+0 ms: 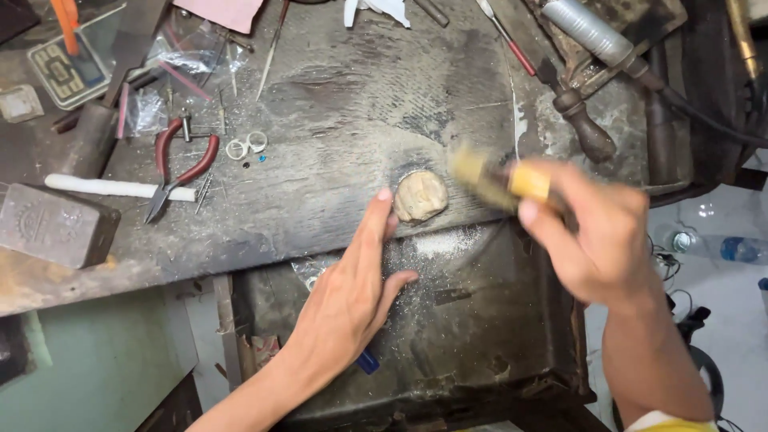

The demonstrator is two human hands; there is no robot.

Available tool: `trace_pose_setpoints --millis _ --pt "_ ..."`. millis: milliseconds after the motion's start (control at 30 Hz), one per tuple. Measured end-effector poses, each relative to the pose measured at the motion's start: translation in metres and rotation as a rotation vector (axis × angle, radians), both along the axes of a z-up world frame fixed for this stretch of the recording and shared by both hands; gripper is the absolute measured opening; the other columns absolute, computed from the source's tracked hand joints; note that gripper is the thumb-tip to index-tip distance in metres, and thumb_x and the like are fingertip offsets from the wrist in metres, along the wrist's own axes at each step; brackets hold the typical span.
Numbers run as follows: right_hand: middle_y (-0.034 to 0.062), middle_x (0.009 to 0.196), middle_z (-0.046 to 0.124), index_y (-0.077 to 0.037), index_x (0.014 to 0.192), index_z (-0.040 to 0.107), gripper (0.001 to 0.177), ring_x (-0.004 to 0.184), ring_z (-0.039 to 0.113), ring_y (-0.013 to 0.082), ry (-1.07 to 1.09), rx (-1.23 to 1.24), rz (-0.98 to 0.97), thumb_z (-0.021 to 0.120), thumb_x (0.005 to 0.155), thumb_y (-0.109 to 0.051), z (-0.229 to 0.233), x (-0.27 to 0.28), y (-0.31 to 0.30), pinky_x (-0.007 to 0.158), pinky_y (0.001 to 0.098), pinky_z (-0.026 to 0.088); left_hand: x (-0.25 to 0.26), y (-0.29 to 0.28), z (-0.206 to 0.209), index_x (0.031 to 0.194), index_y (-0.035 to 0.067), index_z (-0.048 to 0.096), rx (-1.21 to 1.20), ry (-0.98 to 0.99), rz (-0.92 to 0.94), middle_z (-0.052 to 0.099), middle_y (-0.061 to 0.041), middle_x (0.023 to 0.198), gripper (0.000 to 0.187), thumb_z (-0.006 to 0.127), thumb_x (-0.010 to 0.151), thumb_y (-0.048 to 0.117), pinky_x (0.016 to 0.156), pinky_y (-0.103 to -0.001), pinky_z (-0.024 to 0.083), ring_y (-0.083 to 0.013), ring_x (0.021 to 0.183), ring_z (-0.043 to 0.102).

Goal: The person uses a metal file to shape a small ring, then uses a brush to clean the workbench surface, and finally picks up and inspects a small plastic bag containing jewelry components.

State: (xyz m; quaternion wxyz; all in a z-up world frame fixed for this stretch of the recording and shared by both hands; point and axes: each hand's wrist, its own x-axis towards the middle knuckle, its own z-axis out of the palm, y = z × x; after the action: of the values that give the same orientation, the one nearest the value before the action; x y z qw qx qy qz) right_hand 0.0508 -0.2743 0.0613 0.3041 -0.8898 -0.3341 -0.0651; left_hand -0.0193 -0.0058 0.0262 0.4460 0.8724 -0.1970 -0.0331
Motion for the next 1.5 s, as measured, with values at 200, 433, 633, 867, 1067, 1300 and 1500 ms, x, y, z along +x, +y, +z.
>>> trace_pose_setpoints --millis 200,433,633,867,1067,1300,1500 --pt "-0.0042 0.049 0.046 0.010 0.137 0.043 0.040 0.029 0.038 0.0084 0.284 -0.235 -0.177 0.047 0.098 0.004 0.007 0.050 0.085 0.019 0.0255 0.024 -0.008 0.013 -0.007 0.153 -0.005 0.029 0.007 -0.052 0.084 0.048 -0.026 0.155 0.064 0.064 0.101 0.011 0.109 -0.042 0.052 -0.0338 0.134 0.061" --pt "0.0032 0.048 0.058 0.012 0.138 0.039 0.038 0.024 0.050 0.0141 0.265 -0.318 0.170 0.051 0.102 0.004 0.005 0.039 0.150 0.014 0.0255 0.036 -0.013 0.020 -0.029 0.158 -0.005 0.028 0.363 -0.193 0.332 0.020 -0.028 0.168 0.074 0.069 0.104 0.025 0.128 -0.070 0.023 -0.0505 0.158 0.015" --pt "0.0020 0.053 0.057 0.008 0.149 0.028 0.055 0.030 0.047 0.0148 0.321 -0.322 0.153 0.052 0.100 0.009 0.022 0.040 0.145 0.022 0.0288 0.034 -0.008 0.028 -0.034 0.157 -0.008 0.022 0.316 -0.102 0.293 0.024 -0.030 0.166 0.092 0.078 0.095 0.030 0.127 -0.060 0.027 -0.0473 0.157 0.022" --pt "0.0262 0.093 0.065 -0.010 0.157 0.023 0.076 0.063 0.068 0.0512 0.706 -0.606 0.173 0.046 0.087 0.006 0.038 0.012 0.146 0.049 0.0603 0.049 -0.021 0.030 -0.015 0.158 -0.005 0.016 -0.027 0.046 0.186 0.027 -0.027 0.167 0.086 0.074 0.094 0.008 0.120 -0.041 0.044 -0.0347 0.153 0.040" --pt "0.0097 0.068 0.060 -0.001 0.132 0.042 0.039 0.037 0.051 0.0180 0.165 -0.158 0.231 0.046 0.101 0.023 0.010 0.030 0.139 0.024 0.0225 0.046 -0.032 0.024 -0.021 0.137 -0.011 0.051 -0.038 -0.397 0.275 0.062 -0.025 0.140 0.038 0.065 0.103 -0.005 0.120 -0.038 0.049 -0.0377 0.132 0.066" --pt "0.0243 0.114 0.069 0.002 0.151 0.038 0.058 0.084 0.071 0.0334 0.309 -0.175 0.266 0.051 0.096 0.012 0.030 0.018 0.132 0.078 0.0421 0.059 -0.041 0.027 -0.040 0.122 -0.004 0.061 0.046 -0.334 0.130 0.064 -0.010 0.096 0.023 0.064 0.103 0.007 0.064 -0.036 0.052 -0.0216 0.075 0.059" --pt "0.0228 0.091 0.070 0.004 0.126 0.056 0.046 0.061 0.069 0.0317 0.337 -0.392 0.243 0.052 0.084 0.020 0.014 0.031 0.136 0.045 0.0401 0.058 -0.042 0.025 -0.060 0.123 0.000 0.061 0.091 -0.273 0.039 0.057 -0.005 0.072 0.022 0.064 0.103 0.009 0.047 -0.038 0.046 -0.0204 0.056 0.051"
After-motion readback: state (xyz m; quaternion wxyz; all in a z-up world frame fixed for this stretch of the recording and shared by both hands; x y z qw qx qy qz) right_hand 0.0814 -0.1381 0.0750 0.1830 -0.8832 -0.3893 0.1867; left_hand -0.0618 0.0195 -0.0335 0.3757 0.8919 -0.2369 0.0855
